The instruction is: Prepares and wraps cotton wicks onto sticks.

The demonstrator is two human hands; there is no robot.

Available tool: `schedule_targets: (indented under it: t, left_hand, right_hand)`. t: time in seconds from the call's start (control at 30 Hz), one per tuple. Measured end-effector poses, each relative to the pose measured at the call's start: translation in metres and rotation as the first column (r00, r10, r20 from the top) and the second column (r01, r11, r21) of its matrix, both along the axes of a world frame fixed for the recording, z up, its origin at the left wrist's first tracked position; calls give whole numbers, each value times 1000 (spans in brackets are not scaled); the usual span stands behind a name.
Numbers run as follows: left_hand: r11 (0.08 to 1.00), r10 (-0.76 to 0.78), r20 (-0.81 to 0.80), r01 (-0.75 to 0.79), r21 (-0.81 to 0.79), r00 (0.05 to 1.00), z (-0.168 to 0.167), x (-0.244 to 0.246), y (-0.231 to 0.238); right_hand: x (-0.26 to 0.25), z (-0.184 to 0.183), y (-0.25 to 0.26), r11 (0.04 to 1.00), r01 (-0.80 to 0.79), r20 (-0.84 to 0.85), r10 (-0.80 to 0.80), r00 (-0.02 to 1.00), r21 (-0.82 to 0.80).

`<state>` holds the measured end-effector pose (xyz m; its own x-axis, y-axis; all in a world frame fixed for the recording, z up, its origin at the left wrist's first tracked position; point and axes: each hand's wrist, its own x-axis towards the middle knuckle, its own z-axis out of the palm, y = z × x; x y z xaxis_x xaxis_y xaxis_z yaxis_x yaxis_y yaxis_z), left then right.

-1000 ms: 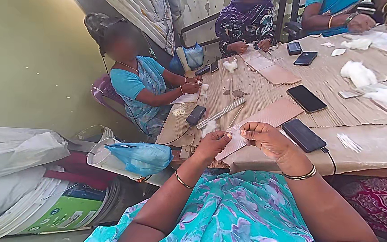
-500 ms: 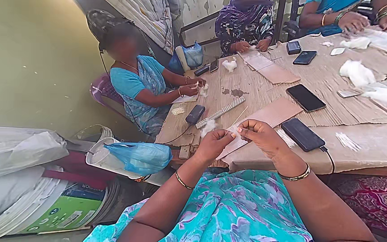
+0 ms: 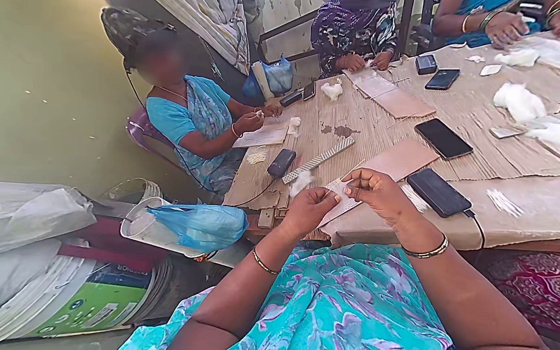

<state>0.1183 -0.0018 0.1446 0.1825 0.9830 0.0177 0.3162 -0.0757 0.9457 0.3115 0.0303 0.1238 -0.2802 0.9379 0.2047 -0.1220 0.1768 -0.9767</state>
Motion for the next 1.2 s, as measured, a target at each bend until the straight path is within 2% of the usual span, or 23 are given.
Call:
schedule_targets:
  t: [0.1, 0.3, 0.5, 0.73, 0.87, 1.0, 1.2]
  left_hand:
    - [1000, 3, -17, -3, 11, 1000, -3, -1, 1]
    - [1000, 1, 7, -1, -16, 1000, -7, -5, 7]
    - [997, 6, 130, 4, -75, 992, -22, -20, 14]
    - [994, 61, 192, -42, -103, 979, -35, -40, 24]
    - [981, 38, 282, 18, -193, 959, -52, -49, 30]
    - [958, 24, 412, 98, -271, 911, -66, -52, 32]
    - [962, 158, 392, -53, -267, 906, -79, -73, 36]
  right_hand:
    - [-1, 0, 0, 997, 74, 26, -74, 997, -5]
    - [-4, -7, 4, 997, -49, 41, 51, 998, -53]
    - [-12, -10, 5, 992, 63, -3, -64, 998, -111]
    - [-19, -25, 10, 986, -37, 28, 42, 999, -160]
    - [-31, -31, 8, 983, 17, -29, -23, 999, -185]
    - [-44, -39, 12, 974, 50, -16, -55, 998, -220]
    - [-65, -43, 45, 967, 182, 102, -166, 981, -178]
